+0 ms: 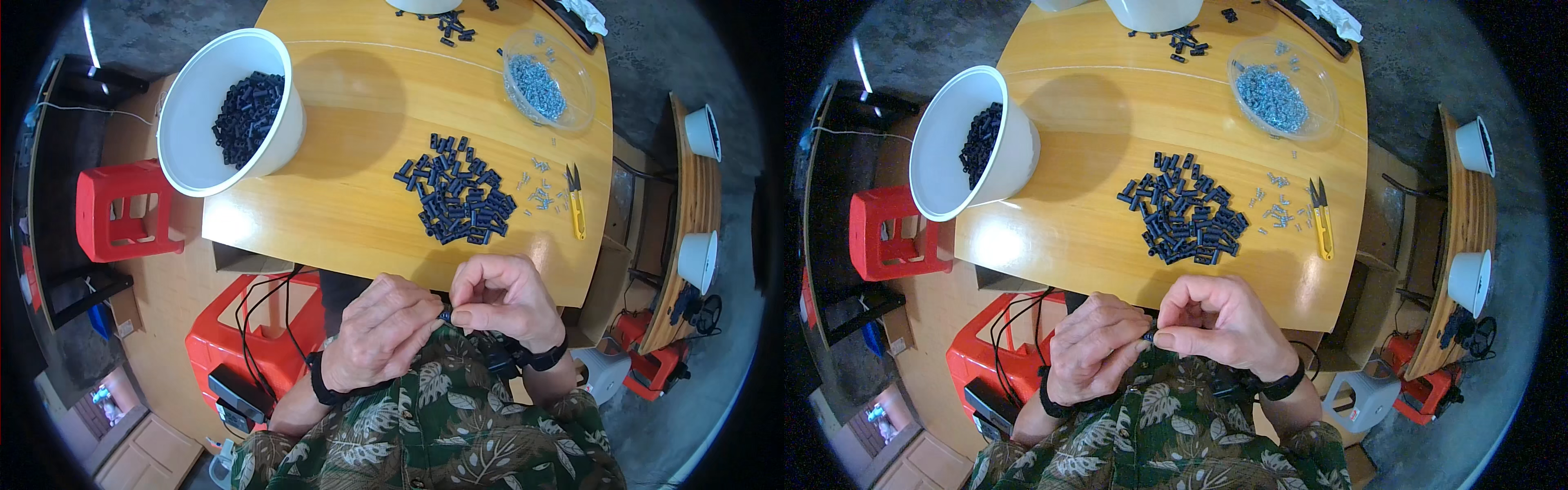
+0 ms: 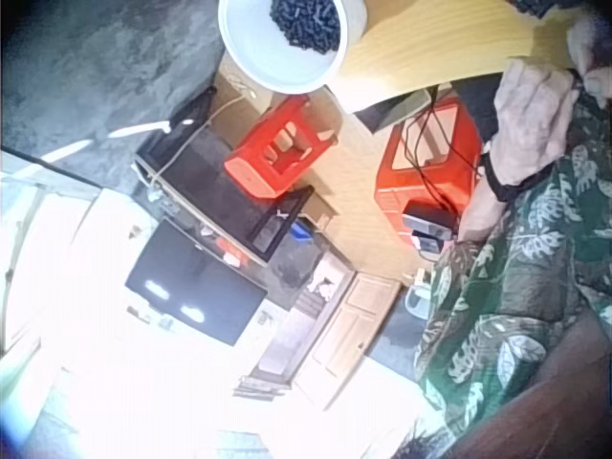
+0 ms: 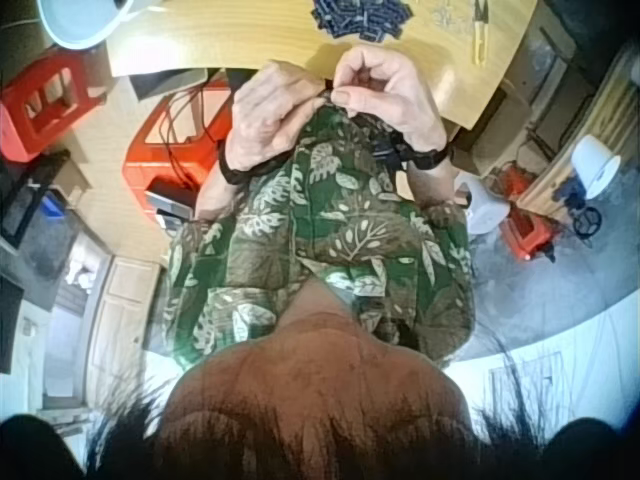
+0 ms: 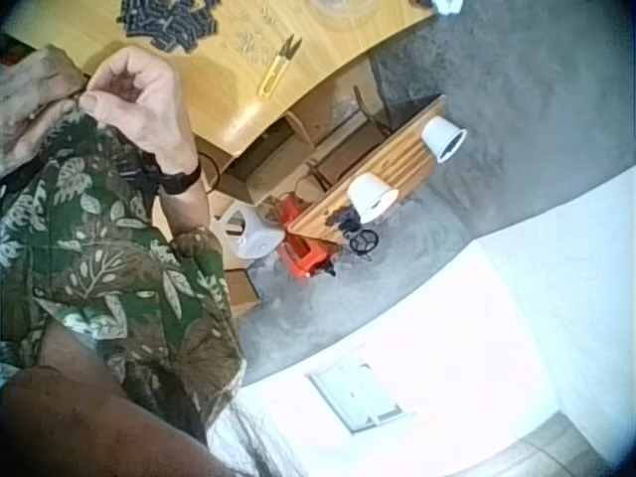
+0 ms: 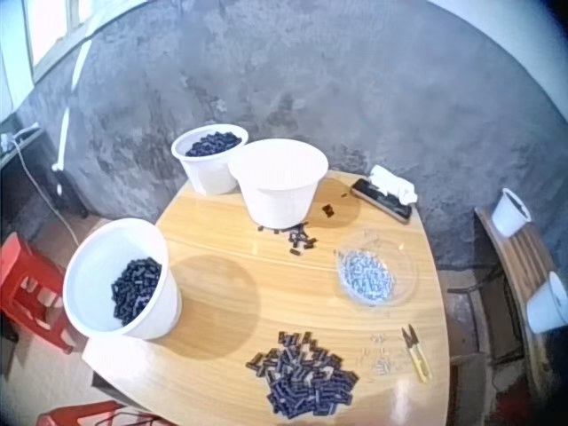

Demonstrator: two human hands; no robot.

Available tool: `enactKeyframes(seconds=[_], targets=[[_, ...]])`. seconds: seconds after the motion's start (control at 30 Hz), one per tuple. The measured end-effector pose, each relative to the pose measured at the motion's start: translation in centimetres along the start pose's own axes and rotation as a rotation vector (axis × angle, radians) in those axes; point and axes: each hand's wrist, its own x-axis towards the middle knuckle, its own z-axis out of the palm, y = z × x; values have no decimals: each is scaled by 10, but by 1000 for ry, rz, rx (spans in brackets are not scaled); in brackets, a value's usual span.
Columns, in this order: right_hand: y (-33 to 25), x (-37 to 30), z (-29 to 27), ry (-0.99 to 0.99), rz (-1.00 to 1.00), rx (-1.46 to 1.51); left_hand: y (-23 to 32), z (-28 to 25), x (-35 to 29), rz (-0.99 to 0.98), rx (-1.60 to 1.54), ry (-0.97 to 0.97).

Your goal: Assembling small plastic components by inserting metal pins into black plastic tubes.

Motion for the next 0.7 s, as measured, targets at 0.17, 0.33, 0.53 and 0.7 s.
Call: enactKeyframes(seconds=[0.17, 0.33, 0.53, 0.7], targets=[[3, 8, 0, 12, 36, 11, -4, 1, -2, -35, 43, 10], [-5, 27, -7, 437, -356, -565, -10, 2, -5, -125, 70, 40], [-11, 68, -9, 719, -500, -1025, -16, -1, -4, -168, 65, 88], [-10, 84, -12, 708, -524, -1236, -20, -2, -1, -145, 54, 100]])
